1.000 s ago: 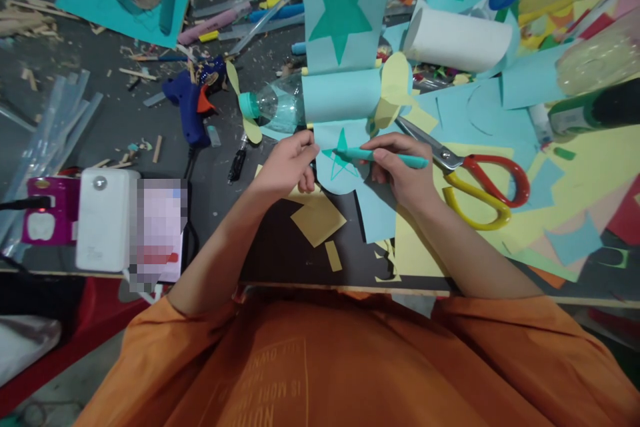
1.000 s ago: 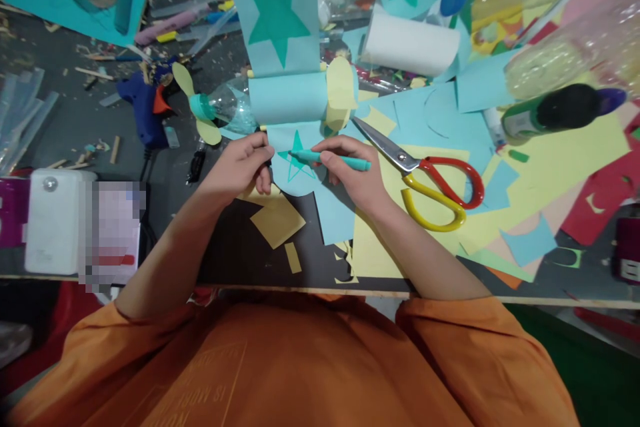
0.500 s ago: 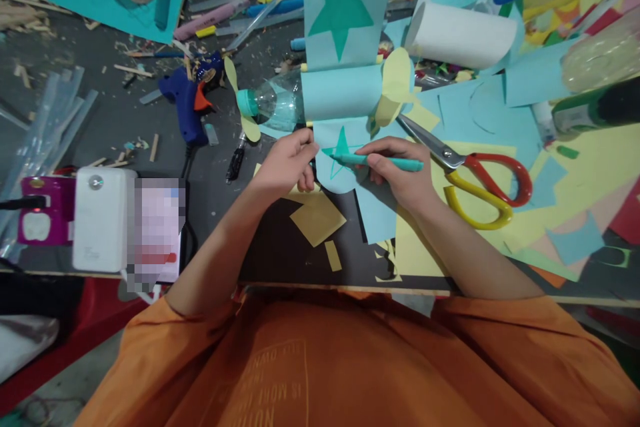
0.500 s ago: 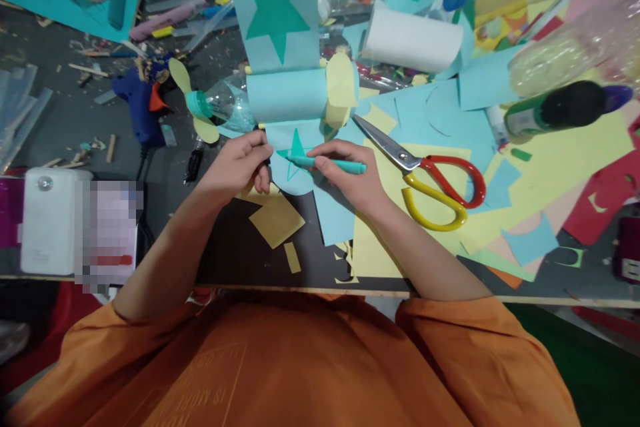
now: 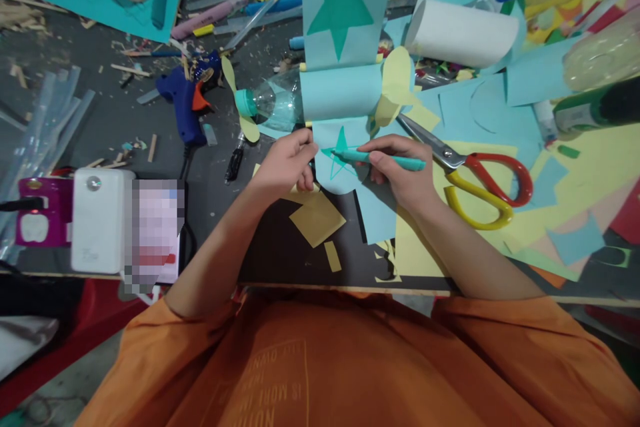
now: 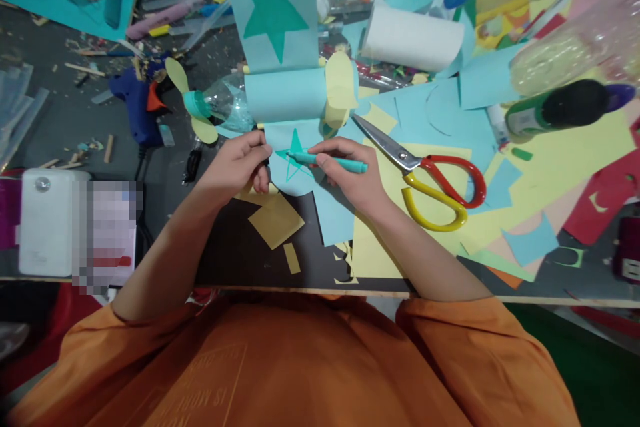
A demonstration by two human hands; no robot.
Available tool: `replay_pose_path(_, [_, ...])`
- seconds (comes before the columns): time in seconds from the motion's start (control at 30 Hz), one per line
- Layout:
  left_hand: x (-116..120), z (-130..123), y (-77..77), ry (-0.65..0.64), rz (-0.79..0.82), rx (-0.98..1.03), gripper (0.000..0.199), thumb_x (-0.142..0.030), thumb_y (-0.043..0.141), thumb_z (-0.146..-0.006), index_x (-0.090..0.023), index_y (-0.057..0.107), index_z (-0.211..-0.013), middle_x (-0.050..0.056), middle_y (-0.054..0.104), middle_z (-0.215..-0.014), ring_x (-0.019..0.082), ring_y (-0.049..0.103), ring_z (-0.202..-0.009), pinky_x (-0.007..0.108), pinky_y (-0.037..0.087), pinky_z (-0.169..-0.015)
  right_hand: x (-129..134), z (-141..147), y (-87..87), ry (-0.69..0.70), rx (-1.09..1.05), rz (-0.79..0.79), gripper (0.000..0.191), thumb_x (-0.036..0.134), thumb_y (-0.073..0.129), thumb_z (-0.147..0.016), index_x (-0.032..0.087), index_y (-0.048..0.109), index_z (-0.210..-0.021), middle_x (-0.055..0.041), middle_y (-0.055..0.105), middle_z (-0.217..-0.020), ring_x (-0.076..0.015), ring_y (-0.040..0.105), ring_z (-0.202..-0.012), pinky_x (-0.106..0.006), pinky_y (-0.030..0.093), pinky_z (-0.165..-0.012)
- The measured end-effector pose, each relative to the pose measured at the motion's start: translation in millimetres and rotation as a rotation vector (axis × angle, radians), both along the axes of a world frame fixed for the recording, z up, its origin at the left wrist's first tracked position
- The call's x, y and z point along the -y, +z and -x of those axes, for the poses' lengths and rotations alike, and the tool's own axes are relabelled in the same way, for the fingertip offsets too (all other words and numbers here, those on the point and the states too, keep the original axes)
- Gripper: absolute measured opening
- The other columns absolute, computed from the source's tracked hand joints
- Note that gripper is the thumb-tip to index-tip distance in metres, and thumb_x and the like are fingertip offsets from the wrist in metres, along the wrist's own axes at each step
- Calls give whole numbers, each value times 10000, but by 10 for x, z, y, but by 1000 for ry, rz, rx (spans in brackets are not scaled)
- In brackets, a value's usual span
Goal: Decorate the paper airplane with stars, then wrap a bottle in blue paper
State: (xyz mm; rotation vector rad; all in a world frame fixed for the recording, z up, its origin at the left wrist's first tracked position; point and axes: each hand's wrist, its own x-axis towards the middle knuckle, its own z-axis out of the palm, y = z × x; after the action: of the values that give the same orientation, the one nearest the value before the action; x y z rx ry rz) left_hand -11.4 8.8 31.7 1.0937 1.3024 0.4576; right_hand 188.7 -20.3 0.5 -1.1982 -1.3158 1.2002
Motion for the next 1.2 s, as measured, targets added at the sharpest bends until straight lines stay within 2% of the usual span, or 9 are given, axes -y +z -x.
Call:
replay_pose_path(0.17, [-8, 3, -12, -11, 3, -5, 309, -70, 406, -991, -216, 409, -719, -93, 487, -324, 83, 494, -285, 125, 383, -356, -9, 4, -2, -23, -2, 9, 111, 311, 724, -799, 214, 776, -789, 36, 650, -561, -75, 474, -400, -242, 428, -433])
replay_pose_path(0.4, [4, 3, -12, -4, -6, 15, 310, -72, 414, -990, -214, 416, -714, -91, 493, -331, 76, 489, -282, 125, 388, -361, 13, 15, 18, -4, 11, -2, 114, 308, 738, -802, 223, 791, -746, 51, 559, -464, -87, 478, -410, -255, 472, -463])
replay_pose_path(0.67, [3, 2, 0, 3, -1, -2, 304, -73, 417, -986, -213, 417, -716, -97, 481, -329, 78, 488, -285, 129, 384, -366, -5, -15, -35, -1, -15, 2, 169, 378, 725, -835, 217, 774, -818, 15, 721, -657, -74, 493, -414, -253, 459, -438])
replay_pose_path(0.93, [2, 0, 5, -3, -6, -1, 316, -63, 417, -989, -213, 422, -710, -95, 482, -326, 74, 488, -290, 122, 380, -364, 5, 3, 27, -16, 10, 42, 91, 241, 698, -771, 211, 776, -735, 32, 665, -542, -78, 481, -392, -242, 414, -410])
replay_pose_path(1.2, [-2, -3, -3, 4, 5, 1, 310, -69, 417, -993, -212, 419, -717, -107, 469, -326, 74, 486, -276, 121, 384, -363, 0, 5, 3, -29, -21, 25, 87, 271, 700, -800, 223, 763, -763, 31, 699, -613, -72, 474, -386, -246, 433, -413])
